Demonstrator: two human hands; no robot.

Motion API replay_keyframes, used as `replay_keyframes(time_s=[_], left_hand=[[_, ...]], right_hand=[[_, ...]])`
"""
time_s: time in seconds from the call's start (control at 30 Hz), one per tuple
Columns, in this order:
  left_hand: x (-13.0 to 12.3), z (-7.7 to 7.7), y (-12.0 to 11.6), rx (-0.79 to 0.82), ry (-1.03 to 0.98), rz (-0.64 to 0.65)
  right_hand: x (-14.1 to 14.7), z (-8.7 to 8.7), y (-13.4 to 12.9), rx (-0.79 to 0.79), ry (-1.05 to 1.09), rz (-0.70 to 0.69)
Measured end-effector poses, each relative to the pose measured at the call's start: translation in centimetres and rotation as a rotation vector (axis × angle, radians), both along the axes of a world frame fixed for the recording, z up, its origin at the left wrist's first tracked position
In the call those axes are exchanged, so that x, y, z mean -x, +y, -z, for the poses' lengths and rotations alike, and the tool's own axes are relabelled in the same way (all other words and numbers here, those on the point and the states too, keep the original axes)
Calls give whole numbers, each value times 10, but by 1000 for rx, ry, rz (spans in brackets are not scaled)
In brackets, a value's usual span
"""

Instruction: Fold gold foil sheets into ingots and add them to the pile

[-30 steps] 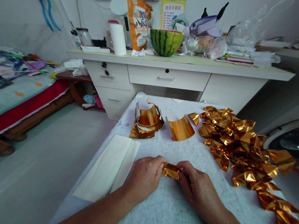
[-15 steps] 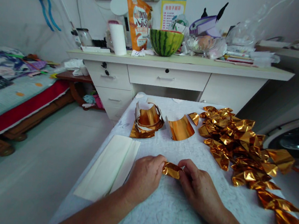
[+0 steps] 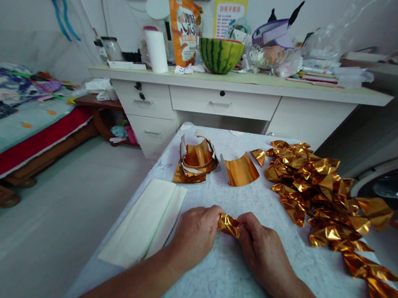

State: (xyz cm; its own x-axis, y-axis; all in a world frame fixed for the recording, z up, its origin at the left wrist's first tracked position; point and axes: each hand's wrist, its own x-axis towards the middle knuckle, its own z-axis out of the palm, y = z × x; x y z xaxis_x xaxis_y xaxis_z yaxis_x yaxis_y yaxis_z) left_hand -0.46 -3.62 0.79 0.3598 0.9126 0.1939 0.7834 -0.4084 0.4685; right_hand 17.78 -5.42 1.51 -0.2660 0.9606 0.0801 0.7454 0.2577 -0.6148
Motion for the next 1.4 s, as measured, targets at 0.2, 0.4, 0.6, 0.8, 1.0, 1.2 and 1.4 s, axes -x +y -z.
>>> replay_keyframes(time_s=[0.2, 0.4, 0.6, 0.8, 1.0, 1.2, 1.4], left_hand=[[-2, -4, -2, 6, 30, 24], [-2, -4, 0, 43, 83, -5], [-1, -4, -1, 56, 82, 9], [-5, -2, -2, 31, 89, 29], [-5, 1, -1, 16, 84, 2], [-4, 3, -1, -6, 94, 5], [-5, 1, -2, -11, 111, -3]], right_hand=[[-2, -1, 1, 10, 11, 39], [0, -1, 0, 1, 24, -47], [-1, -2, -1, -7, 17, -62], [-5, 3, 4, 0, -34, 50], [-4, 3, 1, 12, -1, -32], [-4, -1, 0, -12, 4, -38], [-3, 0, -2, -17, 19, -57]])
